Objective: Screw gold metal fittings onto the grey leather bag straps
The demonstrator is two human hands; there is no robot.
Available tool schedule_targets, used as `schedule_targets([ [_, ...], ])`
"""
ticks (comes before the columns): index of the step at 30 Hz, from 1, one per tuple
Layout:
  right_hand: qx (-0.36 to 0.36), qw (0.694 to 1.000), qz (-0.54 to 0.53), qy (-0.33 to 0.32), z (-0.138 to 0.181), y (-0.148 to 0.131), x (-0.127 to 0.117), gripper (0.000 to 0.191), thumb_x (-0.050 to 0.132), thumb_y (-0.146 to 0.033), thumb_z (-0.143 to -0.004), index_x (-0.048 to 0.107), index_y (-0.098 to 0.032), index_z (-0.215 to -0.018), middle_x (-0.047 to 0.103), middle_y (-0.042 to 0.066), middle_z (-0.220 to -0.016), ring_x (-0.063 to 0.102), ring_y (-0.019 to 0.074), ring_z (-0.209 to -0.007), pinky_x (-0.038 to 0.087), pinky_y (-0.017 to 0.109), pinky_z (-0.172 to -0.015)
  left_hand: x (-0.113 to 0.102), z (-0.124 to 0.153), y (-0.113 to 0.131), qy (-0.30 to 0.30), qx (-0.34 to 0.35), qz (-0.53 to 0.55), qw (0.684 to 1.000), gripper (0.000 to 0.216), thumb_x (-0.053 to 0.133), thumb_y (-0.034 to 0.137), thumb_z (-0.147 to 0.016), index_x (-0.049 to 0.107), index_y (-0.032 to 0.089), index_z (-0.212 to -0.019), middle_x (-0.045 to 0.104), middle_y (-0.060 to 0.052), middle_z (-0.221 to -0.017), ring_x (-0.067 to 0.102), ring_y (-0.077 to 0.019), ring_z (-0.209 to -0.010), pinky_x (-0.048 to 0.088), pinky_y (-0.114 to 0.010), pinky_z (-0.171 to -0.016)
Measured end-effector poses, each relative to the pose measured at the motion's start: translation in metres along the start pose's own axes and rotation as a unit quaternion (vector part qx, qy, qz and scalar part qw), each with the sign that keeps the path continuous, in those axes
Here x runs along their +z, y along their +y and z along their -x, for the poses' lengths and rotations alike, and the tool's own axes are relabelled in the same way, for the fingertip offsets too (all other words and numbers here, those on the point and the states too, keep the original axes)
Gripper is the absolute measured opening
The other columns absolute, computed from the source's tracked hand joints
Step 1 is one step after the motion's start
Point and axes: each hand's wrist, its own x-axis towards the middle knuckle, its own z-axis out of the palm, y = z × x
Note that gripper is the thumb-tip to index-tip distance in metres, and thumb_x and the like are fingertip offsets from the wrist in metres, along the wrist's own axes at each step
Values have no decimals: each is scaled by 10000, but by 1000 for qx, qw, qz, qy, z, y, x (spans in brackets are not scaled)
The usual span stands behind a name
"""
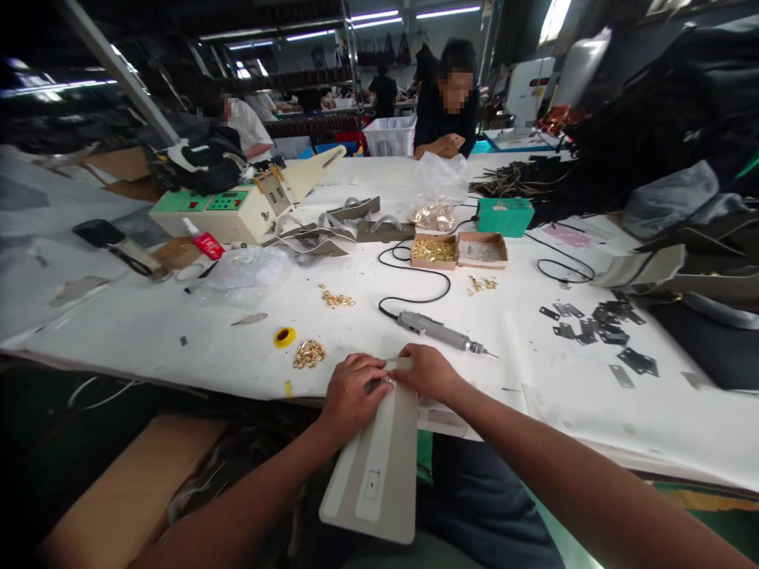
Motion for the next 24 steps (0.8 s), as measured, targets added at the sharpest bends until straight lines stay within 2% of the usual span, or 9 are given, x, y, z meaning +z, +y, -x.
schedule_targets([
  [4, -66, 992, 67, 85, 2, 5, -15, 345, 729, -429, -861, 735, -214, -1131, 771, 59, -994, 713, 226, -829, 530, 340, -790, 3, 3, -1, 19, -17, 19, 1000, 132, 815, 195, -793, 782, 244, -911, 800, -38, -1106, 643, -278, -1126, 458, -478, -1008],
  [9, -163, 975, 67, 138, -11, -10, -31, 227, 672, -410, -894, 751, -249, -1033, 771, 30, -988, 708, 209, -850, 527, 339, -821, 5, 6, -1, 28, -20, 37, 999, 140, 806, 207, -799, 774, 259, -924, 798, -27, -1090, 629, -275, -1136, 447, -475, -1012],
  [13, -170, 976, 60, 119, -29, -38, -23, 208, 676, -382, -882, 763, -241, -1009, 776, 27, -935, 713, 207, -845, 519, 325, -810, 10, 9, -5, 36, -8, 35, 999, 115, 789, 237, -837, 795, 277, -944, 795, -26, -1106, 616, -274, -1154, 440, -470, -1026],
  [20, -215, 973, 76, 43, -59, -65, 15, 172, 679, -330, -879, 780, -239, -985, 786, 24, -947, 700, 200, -842, 509, 306, -806, 17, 10, -12, 37, -8, 41, 998, 91, 786, 281, -850, 825, 286, -933, 802, -25, -1090, 622, -269, -1151, 448, -474, -1038],
  [22, -217, 973, 62, 42, -60, -69, 17, 162, 680, -328, -877, 779, -235, -965, 790, 27, -957, 701, 201, -854, 511, 298, -812, 15, 10, -11, 34, -5, 45, 998, 94, 791, 282, -846, 827, 289, -933, 804, -23, -1095, 621, -276, -1159, 452, -479, -1029],
  [24, -216, 974, 36, 47, -60, -67, 7, 161, 676, -336, -881, 777, -225, -942, 792, 31, -959, 700, 194, -845, 514, 290, -805, 12, 10, -8, 34, -5, 46, 998, 107, 785, 267, -847, 824, 297, -942, 801, -22, -1112, 623, -282, -1163, 451, -487, -1028],
])
